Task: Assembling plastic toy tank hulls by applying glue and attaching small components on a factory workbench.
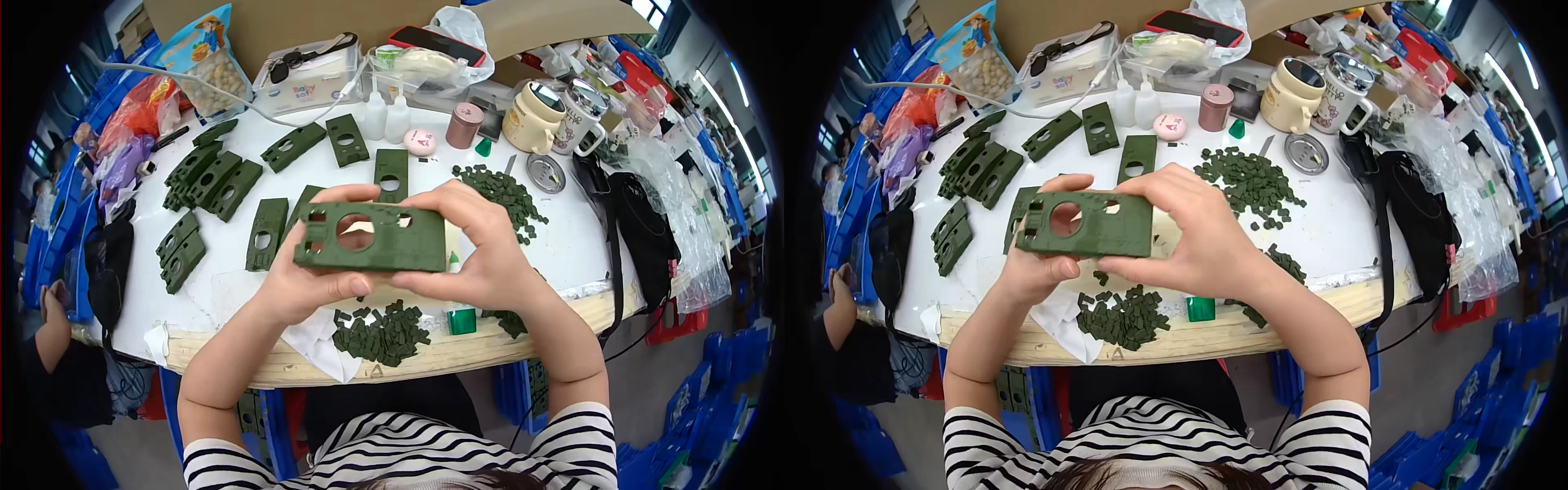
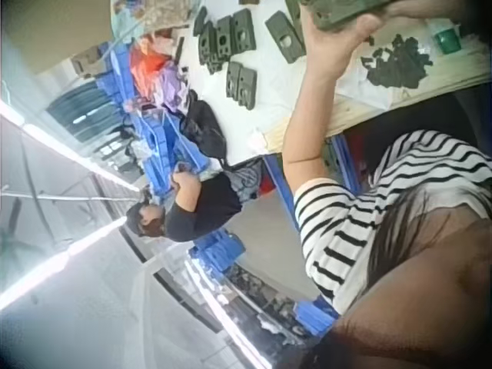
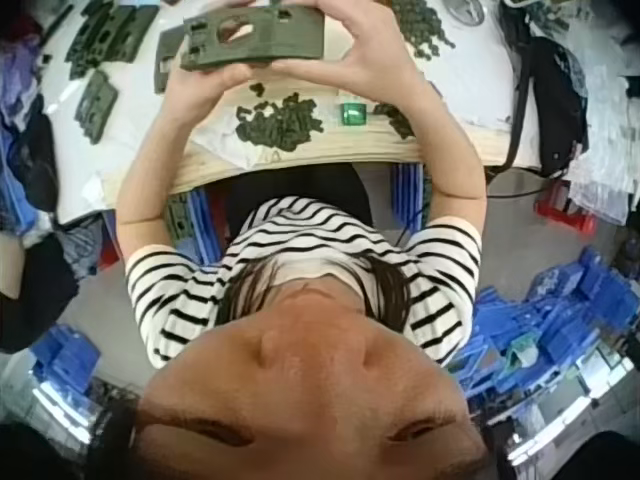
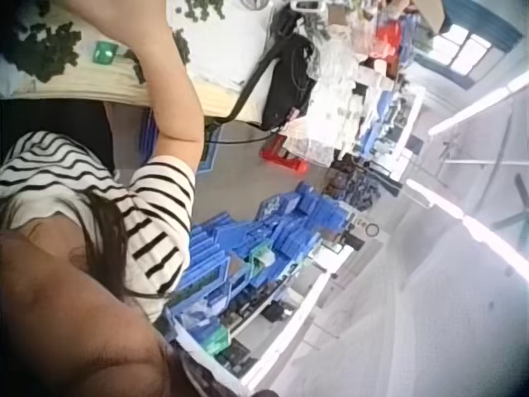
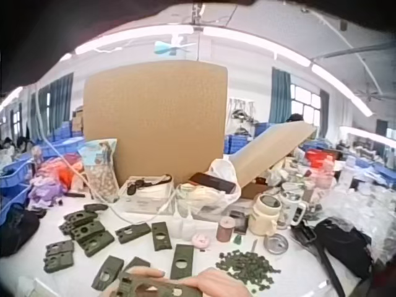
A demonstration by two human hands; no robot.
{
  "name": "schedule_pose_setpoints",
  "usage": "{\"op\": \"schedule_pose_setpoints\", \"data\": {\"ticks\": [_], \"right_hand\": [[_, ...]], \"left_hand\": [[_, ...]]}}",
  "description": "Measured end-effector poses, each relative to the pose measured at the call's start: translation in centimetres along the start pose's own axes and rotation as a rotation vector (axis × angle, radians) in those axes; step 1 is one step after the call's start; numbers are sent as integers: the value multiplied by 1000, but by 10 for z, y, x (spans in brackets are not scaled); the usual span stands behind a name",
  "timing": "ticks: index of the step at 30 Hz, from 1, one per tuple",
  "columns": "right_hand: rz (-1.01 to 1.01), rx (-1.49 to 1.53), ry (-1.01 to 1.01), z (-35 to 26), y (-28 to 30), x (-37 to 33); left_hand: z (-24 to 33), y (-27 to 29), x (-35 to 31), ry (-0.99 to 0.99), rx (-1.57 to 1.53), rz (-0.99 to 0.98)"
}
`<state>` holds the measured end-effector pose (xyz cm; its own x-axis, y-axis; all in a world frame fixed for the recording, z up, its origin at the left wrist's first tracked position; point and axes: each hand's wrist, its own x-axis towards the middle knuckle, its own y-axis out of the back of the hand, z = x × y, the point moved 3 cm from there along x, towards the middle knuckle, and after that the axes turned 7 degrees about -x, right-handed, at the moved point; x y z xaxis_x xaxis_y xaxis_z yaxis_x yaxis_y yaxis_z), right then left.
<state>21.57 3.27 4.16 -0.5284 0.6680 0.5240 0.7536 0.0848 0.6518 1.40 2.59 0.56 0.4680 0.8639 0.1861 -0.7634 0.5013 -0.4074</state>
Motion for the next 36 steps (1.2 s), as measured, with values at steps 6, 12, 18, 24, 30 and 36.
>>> {"op": "schedule_pose_setpoints", "data": {"ticks": [6, 12, 18, 24, 30, 36], "right_hand": [[-160, 31, -340, 42, 21, 2], [-387, -374, -640, 85, 16, -11], [-426, -387, -620, 91, 10, -13], [-331, -511, -391, 88, 9, -11], [3, -6, -487, 63, 14, -1], [145, 382, -416, 41, 4, -2]], "left_hand": [[1, 8, -11, 25, -128, 174], [0, 6, -12, 61, -148, 162], [-1, 5, -13, 74, -138, 158], [-1, 4, -13, 68, -173, 158], [1, 4, -13, 77, -190, 176], [-2, 4, -12, 68, -154, 158]]}}
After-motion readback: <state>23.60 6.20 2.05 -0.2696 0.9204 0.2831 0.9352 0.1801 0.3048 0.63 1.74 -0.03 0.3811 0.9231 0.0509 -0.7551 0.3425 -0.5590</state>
